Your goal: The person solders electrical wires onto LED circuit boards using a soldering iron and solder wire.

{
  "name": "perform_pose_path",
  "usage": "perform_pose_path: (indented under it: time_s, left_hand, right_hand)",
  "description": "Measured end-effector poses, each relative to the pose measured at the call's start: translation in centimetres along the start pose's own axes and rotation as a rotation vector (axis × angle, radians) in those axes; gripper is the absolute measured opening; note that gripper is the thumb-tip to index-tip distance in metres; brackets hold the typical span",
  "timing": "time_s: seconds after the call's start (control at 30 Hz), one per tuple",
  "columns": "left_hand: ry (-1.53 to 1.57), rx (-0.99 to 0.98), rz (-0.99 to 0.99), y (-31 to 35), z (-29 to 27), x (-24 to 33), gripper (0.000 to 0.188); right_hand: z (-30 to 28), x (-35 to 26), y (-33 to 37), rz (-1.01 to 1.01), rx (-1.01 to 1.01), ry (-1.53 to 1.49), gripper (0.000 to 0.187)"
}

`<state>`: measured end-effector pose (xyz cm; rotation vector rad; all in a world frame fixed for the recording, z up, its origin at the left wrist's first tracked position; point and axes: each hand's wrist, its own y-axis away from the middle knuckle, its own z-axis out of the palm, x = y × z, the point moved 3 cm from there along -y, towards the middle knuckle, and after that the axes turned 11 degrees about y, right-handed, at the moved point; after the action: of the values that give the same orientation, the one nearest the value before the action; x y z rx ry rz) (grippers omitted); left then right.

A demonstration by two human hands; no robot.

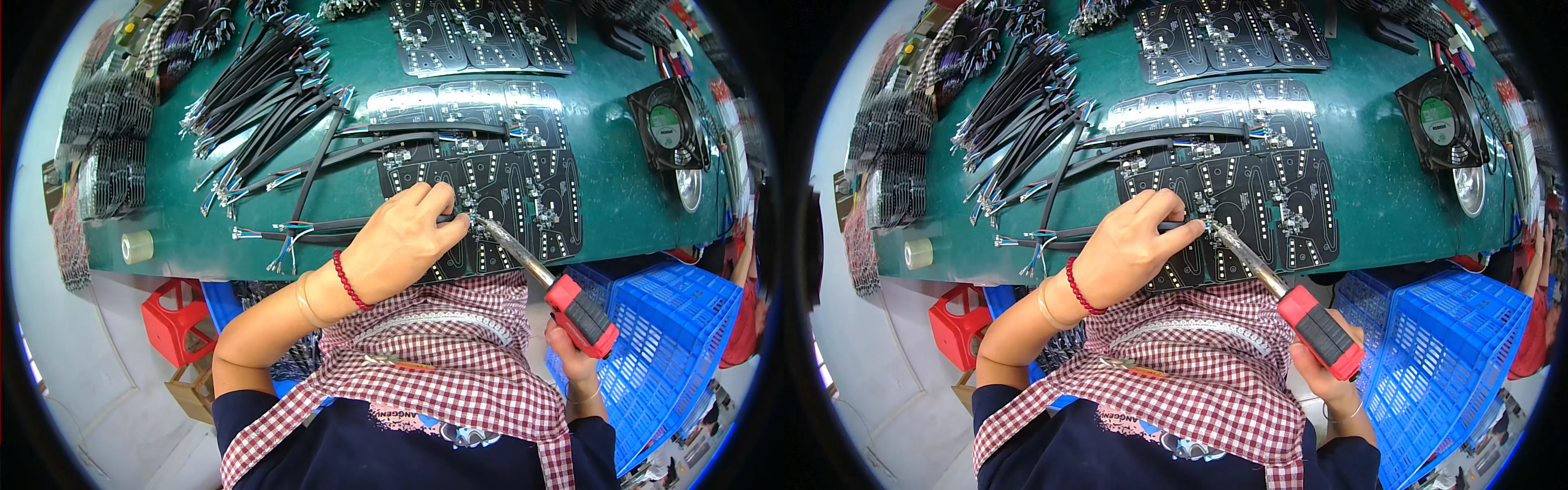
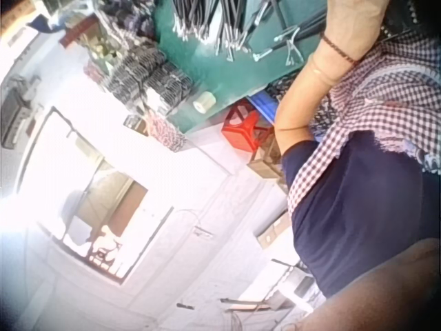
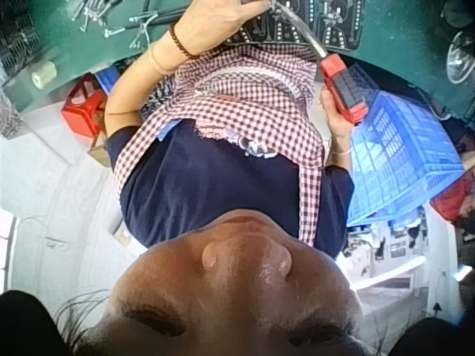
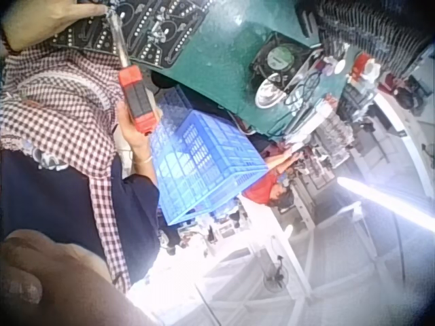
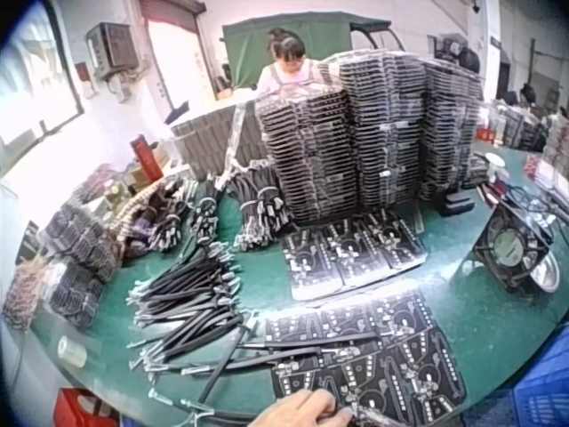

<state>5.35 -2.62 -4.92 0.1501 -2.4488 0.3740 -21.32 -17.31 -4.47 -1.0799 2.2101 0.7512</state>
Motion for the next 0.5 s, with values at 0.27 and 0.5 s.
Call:
perform_pose_path:
  time_s: [0.27,0.5]
  left_hand:
    - [0.016,-0.012,0.008,-0.1,-0.2,-0.1,0.029]
    - [0.014,-0.005,0.01,-0.1,-0.2,-0.1,0.029]
  right_hand:
    - [-0.3,0.2,-0.2,-0.029,-0.062,0.044,0.018]
    - [0.3,1.2,0.7,0.098,-0.043,-0.123,0.019]
